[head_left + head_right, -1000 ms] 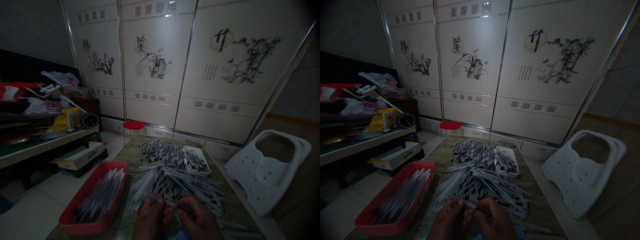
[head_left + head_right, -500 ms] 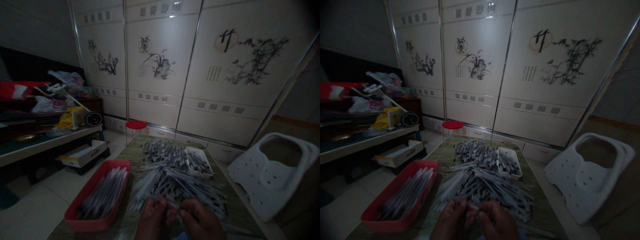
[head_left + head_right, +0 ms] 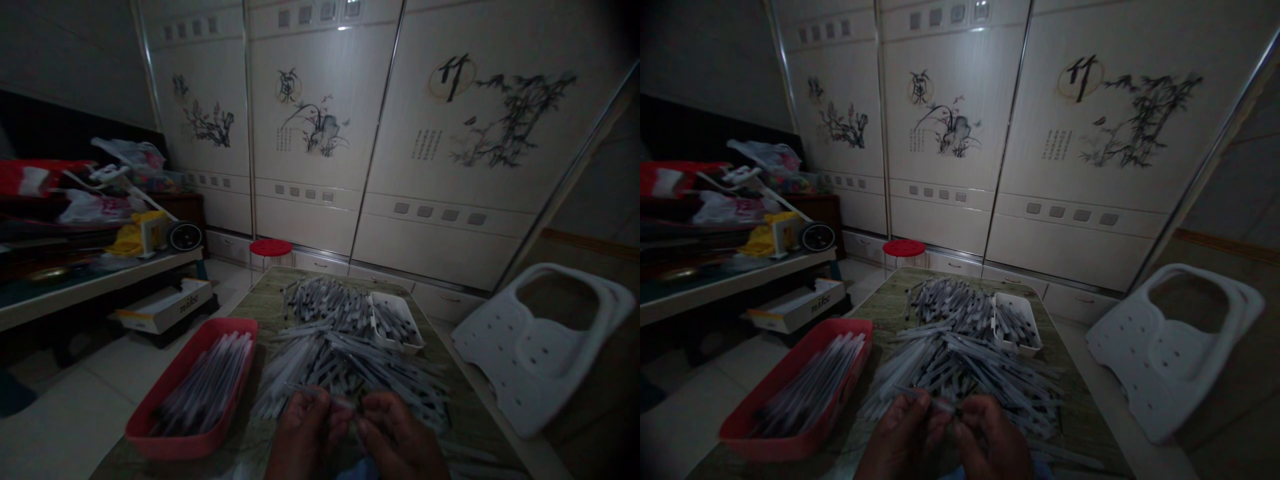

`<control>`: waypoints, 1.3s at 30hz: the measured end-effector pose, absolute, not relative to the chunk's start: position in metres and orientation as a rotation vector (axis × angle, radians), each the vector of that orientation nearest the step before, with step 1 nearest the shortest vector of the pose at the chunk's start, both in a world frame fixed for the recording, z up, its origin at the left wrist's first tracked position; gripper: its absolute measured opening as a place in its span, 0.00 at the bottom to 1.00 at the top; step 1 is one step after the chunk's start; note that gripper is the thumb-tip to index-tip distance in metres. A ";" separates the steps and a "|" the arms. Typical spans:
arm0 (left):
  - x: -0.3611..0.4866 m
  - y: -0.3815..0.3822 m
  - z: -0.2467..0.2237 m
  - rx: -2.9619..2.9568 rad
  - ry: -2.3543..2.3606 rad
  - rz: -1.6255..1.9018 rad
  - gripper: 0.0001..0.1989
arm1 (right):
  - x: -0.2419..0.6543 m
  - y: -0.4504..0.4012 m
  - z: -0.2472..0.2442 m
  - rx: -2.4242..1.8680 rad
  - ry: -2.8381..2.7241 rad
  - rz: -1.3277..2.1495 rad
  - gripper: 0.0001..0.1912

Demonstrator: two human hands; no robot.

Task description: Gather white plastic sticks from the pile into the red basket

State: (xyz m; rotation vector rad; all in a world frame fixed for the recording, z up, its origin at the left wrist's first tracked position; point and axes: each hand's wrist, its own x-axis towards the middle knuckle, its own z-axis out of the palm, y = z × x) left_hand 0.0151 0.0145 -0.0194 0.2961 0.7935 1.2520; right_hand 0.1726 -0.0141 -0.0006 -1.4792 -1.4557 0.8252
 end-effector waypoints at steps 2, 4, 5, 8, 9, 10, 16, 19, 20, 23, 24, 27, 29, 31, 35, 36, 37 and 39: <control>0.014 0.014 -0.017 0.299 0.804 1.252 0.18 | 0.171 -0.016 0.001 -1.480 -1.447 0.835 0.21; 0.014 0.013 -0.016 0.302 0.814 1.244 0.17 | 0.172 -0.017 0.002 -1.487 -1.493 0.812 0.21; 0.015 0.012 -0.016 0.305 0.818 1.240 0.17 | 0.173 -0.018 0.002 -1.495 -1.517 0.796 0.20; 0.017 0.011 -0.019 0.316 0.822 1.228 0.18 | 0.178 -0.017 -0.001 -1.518 -1.557 0.752 0.20; 0.018 0.011 -0.020 0.323 0.820 1.227 0.18 | 0.179 -0.017 -0.003 -1.523 -1.570 0.735 0.20; 0.018 0.011 -0.021 0.330 0.812 1.224 0.19 | 0.180 -0.016 -0.005 -1.529 -1.584 0.719 0.20; 0.017 0.010 -0.015 0.381 0.759 1.207 0.21 | 0.180 -0.017 -0.010 -1.526 -1.658 0.666 0.21; 0.015 0.007 -0.009 0.411 0.759 1.180 0.22 | 0.176 -0.019 -0.012 -1.502 -1.619 0.721 0.24; 0.015 0.007 -0.007 0.418 0.756 1.177 0.22 | 0.175 -0.020 -0.012 -1.490 -1.600 0.747 0.25; 0.016 0.006 -0.004 0.418 0.751 1.180 0.22 | 0.173 -0.020 -0.010 -1.478 -1.536 0.819 0.29; 0.016 0.006 -0.005 0.419 0.751 1.180 0.22 | 0.173 -0.020 -0.009 -1.486 -1.512 0.862 0.31; 0.016 0.008 -0.008 0.426 0.769 1.192 0.23 | 0.175 -0.019 -0.005 -1.503 -1.442 0.967 0.32; 0.015 0.009 -0.010 0.428 0.784 1.202 0.23 | 0.177 -0.017 -0.004 -1.472 -1.448 0.931 0.29; 0.015 0.010 -0.012 0.428 0.783 1.203 0.23 | 0.179 -0.017 -0.005 -1.444 -1.507 0.851 0.27; 0.016 0.010 -0.013 0.430 0.752 1.179 0.23 | 0.180 -0.019 -0.005 -1.436 -1.589 0.852 0.27; 0.017 0.009 -0.012 0.432 0.750 1.174 0.23 | 0.180 -0.019 -0.004 -1.430 -1.580 0.894 0.28; 0.017 0.009 -0.012 0.435 0.750 1.171 0.23 | 0.179 -0.020 -0.003 -1.431 -1.566 0.938 0.30; 0.017 0.009 -0.012 0.442 0.754 1.170 0.23 | 0.179 -0.021 0.000 -1.453 -1.525 0.987 0.31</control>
